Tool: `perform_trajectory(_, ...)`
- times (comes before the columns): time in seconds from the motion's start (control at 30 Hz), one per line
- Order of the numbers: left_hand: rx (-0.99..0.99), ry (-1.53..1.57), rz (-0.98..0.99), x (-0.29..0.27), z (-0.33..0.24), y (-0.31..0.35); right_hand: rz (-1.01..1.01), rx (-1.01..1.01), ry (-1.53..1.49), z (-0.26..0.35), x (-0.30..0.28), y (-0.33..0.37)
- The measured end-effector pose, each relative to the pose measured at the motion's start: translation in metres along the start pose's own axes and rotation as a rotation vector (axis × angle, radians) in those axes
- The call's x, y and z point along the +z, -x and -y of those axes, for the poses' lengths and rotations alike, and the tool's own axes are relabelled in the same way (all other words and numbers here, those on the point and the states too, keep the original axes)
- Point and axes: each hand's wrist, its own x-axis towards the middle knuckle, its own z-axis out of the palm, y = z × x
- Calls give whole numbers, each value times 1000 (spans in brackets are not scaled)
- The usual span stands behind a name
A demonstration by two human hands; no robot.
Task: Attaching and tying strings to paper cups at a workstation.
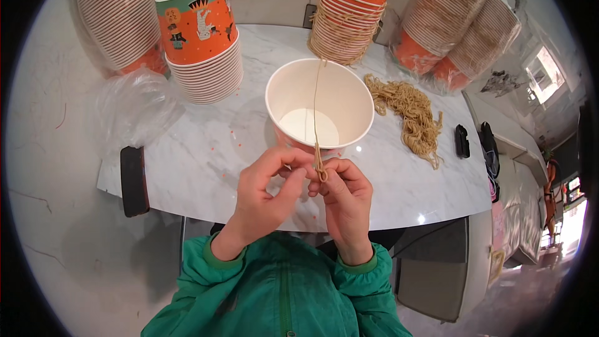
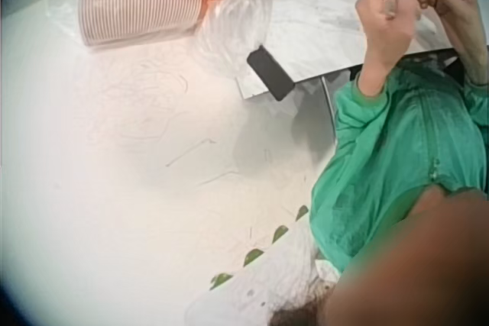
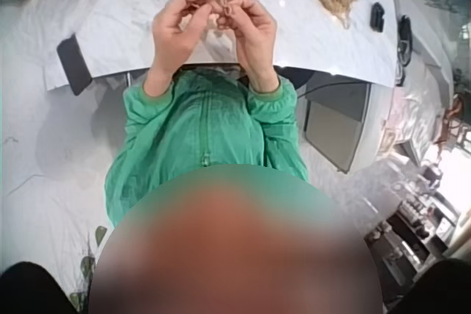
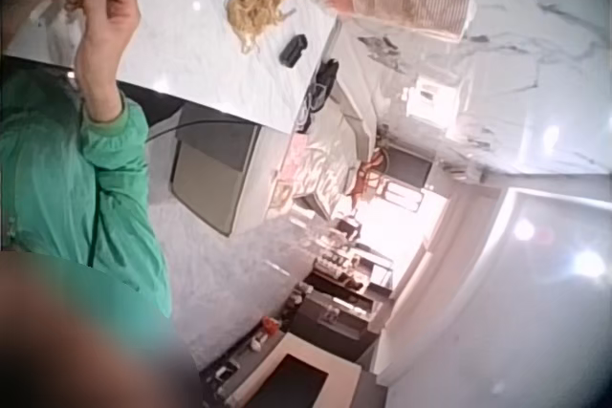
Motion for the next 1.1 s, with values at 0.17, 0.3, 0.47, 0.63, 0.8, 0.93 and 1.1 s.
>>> perform_trajectory(0.17,87,-150,1,-7,1,-15,-33,48,-39,-2,-2,4)
perform_trajectory(0.3,429,-510,16,-4,3,-24,-46,98,-76,-2,-6,6)
perform_trajectory(0.47,540,-676,95,-5,-3,-30,-53,169,-103,-1,-10,7)
perform_trajectory(0.63,663,-818,106,-7,1,-33,-57,210,-96,-2,-9,8)
perform_trajectory(0.8,665,-777,99,-7,-2,-32,-91,201,-74,1,-3,5)
perform_trajectory(0.93,743,-716,105,-9,-4,-35,-86,166,-27,2,0,5)
perform_trajectory(1.1,566,-480,163,-17,5,-34,-67,158,-22,-1,-3,5)
